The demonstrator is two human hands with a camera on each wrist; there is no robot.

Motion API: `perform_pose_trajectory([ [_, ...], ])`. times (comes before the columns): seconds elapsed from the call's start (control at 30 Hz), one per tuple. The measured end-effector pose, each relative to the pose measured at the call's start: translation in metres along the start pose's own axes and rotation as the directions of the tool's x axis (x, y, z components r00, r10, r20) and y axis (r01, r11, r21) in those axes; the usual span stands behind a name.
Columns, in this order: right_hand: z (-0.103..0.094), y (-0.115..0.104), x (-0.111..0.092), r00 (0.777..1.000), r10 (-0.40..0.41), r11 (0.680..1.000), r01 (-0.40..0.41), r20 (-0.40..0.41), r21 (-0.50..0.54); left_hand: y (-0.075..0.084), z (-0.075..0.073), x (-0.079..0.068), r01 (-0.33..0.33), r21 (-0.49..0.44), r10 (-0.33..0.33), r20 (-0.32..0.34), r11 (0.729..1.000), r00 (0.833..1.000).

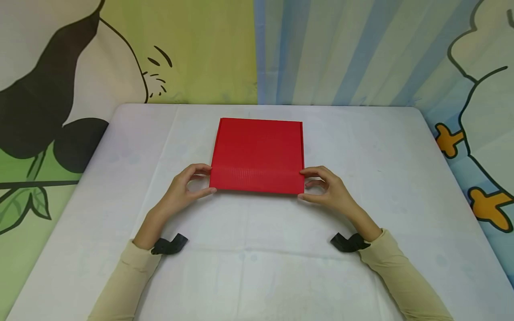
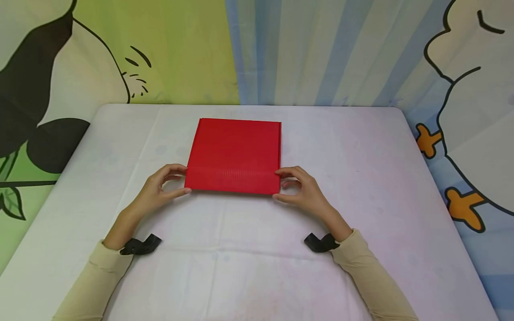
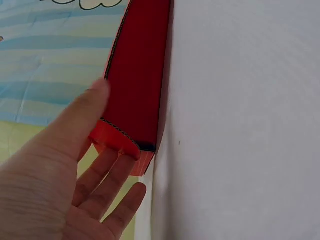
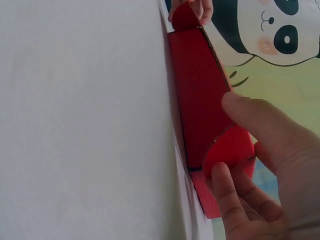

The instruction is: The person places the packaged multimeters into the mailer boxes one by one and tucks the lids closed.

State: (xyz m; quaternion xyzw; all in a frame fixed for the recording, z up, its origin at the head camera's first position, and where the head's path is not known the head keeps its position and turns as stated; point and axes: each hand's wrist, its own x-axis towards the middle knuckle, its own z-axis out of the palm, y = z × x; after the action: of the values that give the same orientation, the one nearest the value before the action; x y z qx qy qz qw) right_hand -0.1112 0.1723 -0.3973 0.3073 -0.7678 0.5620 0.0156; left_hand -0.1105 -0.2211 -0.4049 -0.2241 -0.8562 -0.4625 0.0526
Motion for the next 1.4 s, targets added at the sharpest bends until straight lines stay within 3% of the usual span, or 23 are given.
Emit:
perform_pose_trajectory([
  [0.2,-0.001,0.025,-0.004,0.999,0.044,0.995,-0.043,-0.010,0.086,0.021,-0.003,0.002,-0.003,0.010,0.003,0.002,1.000,1.000],
  [0.37,-0.001,0.031,-0.005,0.998,0.068,0.986,-0.067,0.004,0.154,0.022,-0.004,0.001,0.047,-0.061,-0.045,0.029,0.997,0.999],
  [0.53,0.001,0.033,-0.004,0.999,0.035,0.978,-0.037,0.012,0.207,0.019,-0.004,0.000,0.096,-0.179,-0.092,0.032,0.979,0.995],
  [0.63,0.002,0.034,-0.005,0.999,0.029,0.976,-0.032,0.017,0.217,0.018,-0.003,-0.001,0.102,-0.202,-0.100,0.018,0.974,0.995],
  [0.87,0.003,0.030,-0.003,0.999,0.042,0.990,-0.041,-0.008,0.136,0.019,0.001,0.003,0.022,-0.116,-0.025,-0.025,0.993,0.999],
  [1.17,0.004,0.009,0.003,0.995,0.084,0.994,-0.087,0.058,0.058,0.022,0.000,0.011,0.073,-0.117,-0.068,0.045,0.990,0.997],
  [1.4,0.007,-0.003,0.004,0.999,0.046,0.996,-0.047,-0.011,-0.075,0.019,0.005,0.015,0.027,-0.059,-0.024,0.057,0.998,0.998],
])
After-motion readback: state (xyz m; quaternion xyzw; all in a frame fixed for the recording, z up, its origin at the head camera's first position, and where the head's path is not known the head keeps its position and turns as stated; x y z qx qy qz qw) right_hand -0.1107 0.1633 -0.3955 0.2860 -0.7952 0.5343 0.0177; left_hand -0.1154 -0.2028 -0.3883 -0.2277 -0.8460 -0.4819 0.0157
